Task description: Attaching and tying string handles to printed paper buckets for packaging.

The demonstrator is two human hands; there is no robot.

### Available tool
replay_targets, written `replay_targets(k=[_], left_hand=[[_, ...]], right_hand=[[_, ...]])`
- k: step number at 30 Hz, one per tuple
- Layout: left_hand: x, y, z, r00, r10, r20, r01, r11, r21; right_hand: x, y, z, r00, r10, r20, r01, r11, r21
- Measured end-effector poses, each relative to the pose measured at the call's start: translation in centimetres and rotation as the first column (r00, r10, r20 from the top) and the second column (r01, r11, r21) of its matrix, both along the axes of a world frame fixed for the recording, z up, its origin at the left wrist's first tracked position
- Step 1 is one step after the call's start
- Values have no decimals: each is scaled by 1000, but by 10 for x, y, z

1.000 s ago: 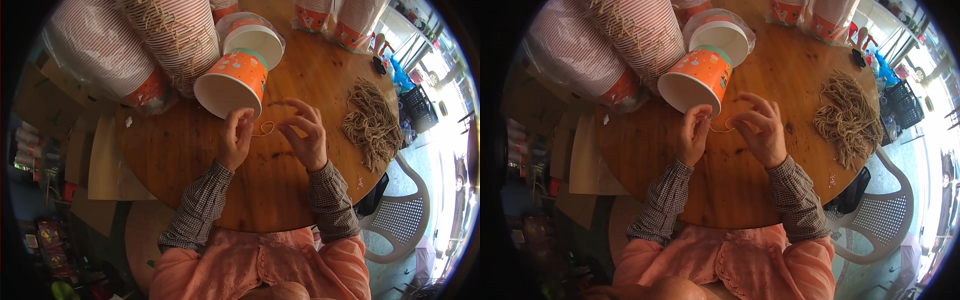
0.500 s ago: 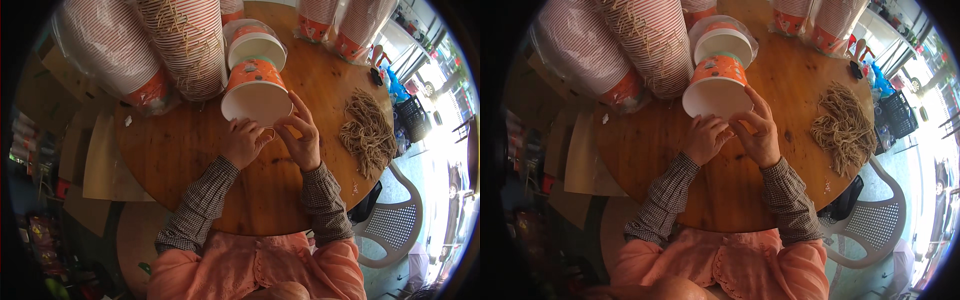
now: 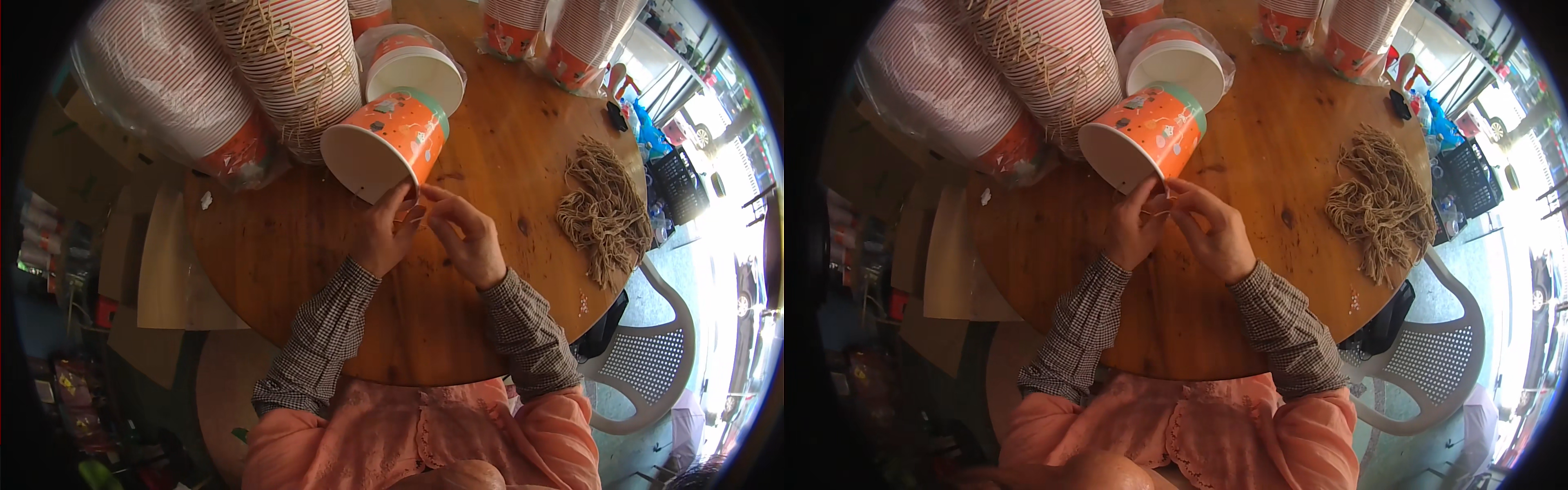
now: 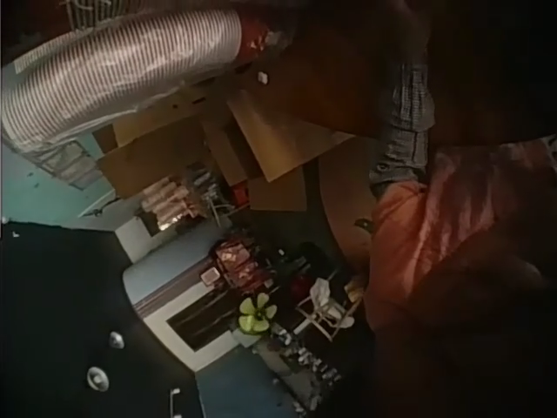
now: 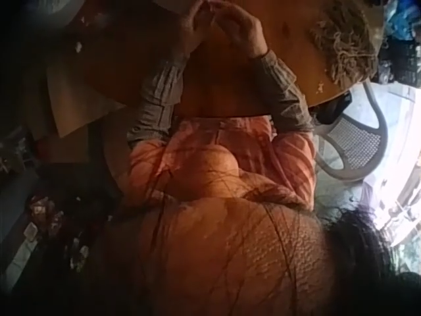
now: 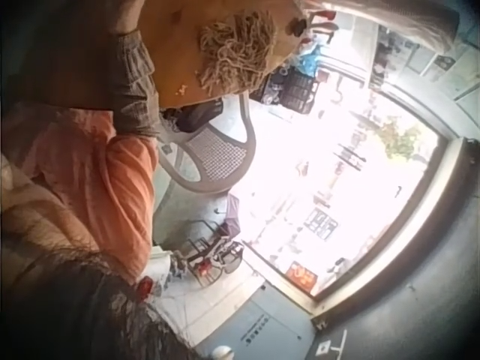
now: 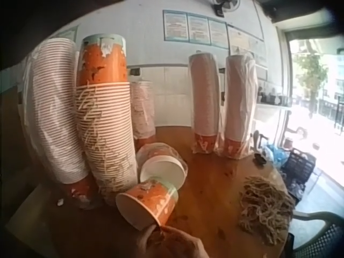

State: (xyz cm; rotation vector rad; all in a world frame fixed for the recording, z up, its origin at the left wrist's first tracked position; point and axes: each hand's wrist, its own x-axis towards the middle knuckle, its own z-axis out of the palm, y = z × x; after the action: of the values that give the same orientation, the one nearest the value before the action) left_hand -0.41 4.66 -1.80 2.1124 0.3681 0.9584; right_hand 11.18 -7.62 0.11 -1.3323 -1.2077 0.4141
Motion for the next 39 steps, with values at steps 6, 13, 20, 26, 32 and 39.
replay_targets(k=[6, 13, 20, 26, 32, 39], left_hand=[[1, 7, -13, 999, 31, 39, -23, 984, -177], [-2, 5, -9, 1000, 1, 19, 0, 999, -54], [-2, 10, -25, 998, 29, -49, -26, 997, 77], [-1, 4, -22, 975, 18, -223, 51, 952, 301], [3, -15, -2, 999, 35, 8, -34, 999, -32], [1, -17, -5, 999, 27, -31, -26, 999, 27]], right_hand=[[-12, 4, -12, 977, 106, -182, -106, 994, 11], [-7, 1, -10, 979, 124, -164, -133, 990, -45], [-5, -2, -6, 988, 35, -151, -44, 998, -51], [2, -2, -6, 949, -124, -291, 183, 966, 185], [-9, 3, -16, 948, -100, -303, 151, 977, 150], [-9, 4, -16, 933, -265, -243, 294, 952, 91]])
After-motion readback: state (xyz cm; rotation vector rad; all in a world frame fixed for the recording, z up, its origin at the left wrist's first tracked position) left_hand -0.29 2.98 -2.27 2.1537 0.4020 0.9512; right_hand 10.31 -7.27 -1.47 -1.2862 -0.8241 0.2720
